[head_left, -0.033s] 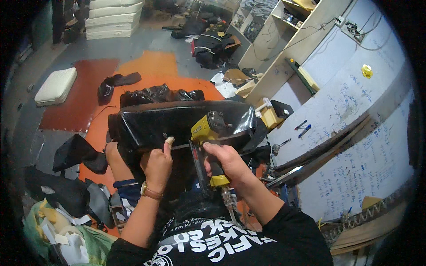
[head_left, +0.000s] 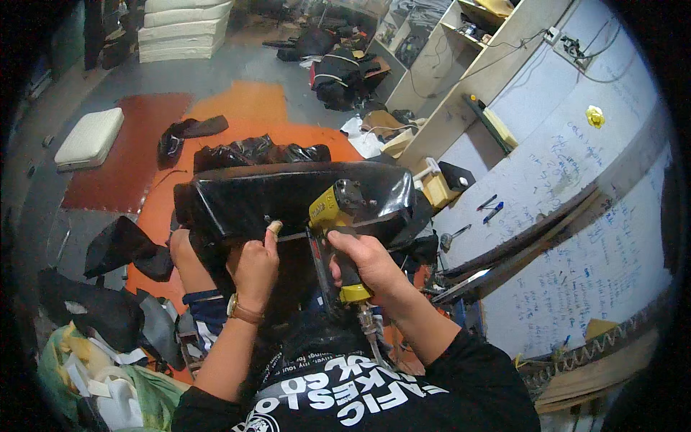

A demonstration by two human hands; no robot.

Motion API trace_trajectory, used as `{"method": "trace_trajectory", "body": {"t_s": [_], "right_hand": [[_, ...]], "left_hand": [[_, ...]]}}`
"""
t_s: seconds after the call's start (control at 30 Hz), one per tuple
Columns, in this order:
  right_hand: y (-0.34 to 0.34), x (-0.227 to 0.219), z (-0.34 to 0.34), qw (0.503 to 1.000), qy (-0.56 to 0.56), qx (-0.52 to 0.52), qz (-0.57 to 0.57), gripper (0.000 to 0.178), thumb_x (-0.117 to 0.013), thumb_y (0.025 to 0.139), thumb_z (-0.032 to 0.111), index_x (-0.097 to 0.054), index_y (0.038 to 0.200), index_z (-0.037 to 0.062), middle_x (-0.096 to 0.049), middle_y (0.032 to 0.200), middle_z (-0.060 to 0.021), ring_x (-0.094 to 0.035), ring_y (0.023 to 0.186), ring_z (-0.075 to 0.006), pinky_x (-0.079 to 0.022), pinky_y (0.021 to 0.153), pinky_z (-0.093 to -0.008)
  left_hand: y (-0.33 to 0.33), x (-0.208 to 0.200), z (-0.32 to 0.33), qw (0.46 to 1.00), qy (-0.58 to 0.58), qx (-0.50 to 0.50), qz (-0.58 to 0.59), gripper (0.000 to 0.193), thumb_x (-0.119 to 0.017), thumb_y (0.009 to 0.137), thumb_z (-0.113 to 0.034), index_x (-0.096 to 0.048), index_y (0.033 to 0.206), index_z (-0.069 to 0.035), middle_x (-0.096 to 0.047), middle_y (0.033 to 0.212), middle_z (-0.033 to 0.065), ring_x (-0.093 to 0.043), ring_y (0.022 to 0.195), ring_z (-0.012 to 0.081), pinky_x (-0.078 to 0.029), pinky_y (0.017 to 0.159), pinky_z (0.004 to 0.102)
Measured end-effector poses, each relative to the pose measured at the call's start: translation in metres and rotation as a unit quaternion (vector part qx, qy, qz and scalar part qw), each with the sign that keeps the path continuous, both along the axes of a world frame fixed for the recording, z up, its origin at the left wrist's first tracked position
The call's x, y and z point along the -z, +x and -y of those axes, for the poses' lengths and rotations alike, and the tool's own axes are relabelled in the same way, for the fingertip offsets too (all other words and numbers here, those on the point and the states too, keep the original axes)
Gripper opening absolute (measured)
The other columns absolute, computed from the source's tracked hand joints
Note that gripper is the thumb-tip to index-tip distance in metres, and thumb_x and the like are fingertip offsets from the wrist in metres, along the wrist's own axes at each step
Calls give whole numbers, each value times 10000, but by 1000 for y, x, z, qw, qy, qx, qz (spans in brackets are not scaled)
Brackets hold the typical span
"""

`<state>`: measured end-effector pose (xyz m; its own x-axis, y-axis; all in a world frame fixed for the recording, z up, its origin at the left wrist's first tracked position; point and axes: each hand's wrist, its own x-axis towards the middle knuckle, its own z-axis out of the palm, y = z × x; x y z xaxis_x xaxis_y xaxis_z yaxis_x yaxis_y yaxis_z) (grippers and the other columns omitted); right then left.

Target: The person fits a black vinyl cover over a seat cushion, smooths the material, and secures it by hand and with tools. They use a staple gun and a hammer to attach the vinyl to the seat frame, then trim excess material with a knife.

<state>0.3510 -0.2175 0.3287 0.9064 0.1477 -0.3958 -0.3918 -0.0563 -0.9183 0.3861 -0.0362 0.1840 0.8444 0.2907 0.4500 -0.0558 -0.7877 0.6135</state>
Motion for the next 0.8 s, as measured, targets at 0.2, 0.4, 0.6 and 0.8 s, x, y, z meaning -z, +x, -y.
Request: {"method": "trace_trajectory", "body": {"t_s": [0.2, 0.4, 0.6, 0.8], "right_hand": [[-2, -5, -15, 1000, -11, -18, 19, 337, -606, 1034, 388, -653, 906, 79, -622, 665, -16, -579, 570, -125, -470, 569, -293], [1, -3, -23, 999, -28, -35, -3, 332, -617, 1035, 388, -650, 925, 77, -612, 663, -14, -576, 567, -124, -468, 555, -292], [1, -4, -29, 999, -18, -41, 1, 360, -617, 1035, 409, -651, 908, 75, -612, 654, -20, -577, 560, -127, -469, 547, -296], [1, -10, -27, 997, -44, -69, -13, 446, -626, 1015, 473, -656, 847, 61, -636, 692, -27, -604, 619, -136, -492, 614, -290]], "left_hand": [[2, 3, -4, 999, -27, 13, -15, 578, -633, 1017, -431, -725, 615, -26, -649, 601, 202, -649, 525, 376, -513, 513, 454], [3, -5, 0, 997, -60, -14, -43, 646, -640, 1006, -491, -718, 580, -12, -638, 581, 217, -649, 512, 397, -520, 517, 455], [4, -3, -1, 998, -56, 5, -25, 601, -636, 1013, -438, -726, 607, -4, -649, 606, 224, -657, 533, 404, -527, 526, 464], [5, 1, -2, 998, -55, 2, -34, 596, -625, 1020, -431, -723, 624, 3, -644, 613, 234, -669, 559, 397, -534, 561, 467]]}}
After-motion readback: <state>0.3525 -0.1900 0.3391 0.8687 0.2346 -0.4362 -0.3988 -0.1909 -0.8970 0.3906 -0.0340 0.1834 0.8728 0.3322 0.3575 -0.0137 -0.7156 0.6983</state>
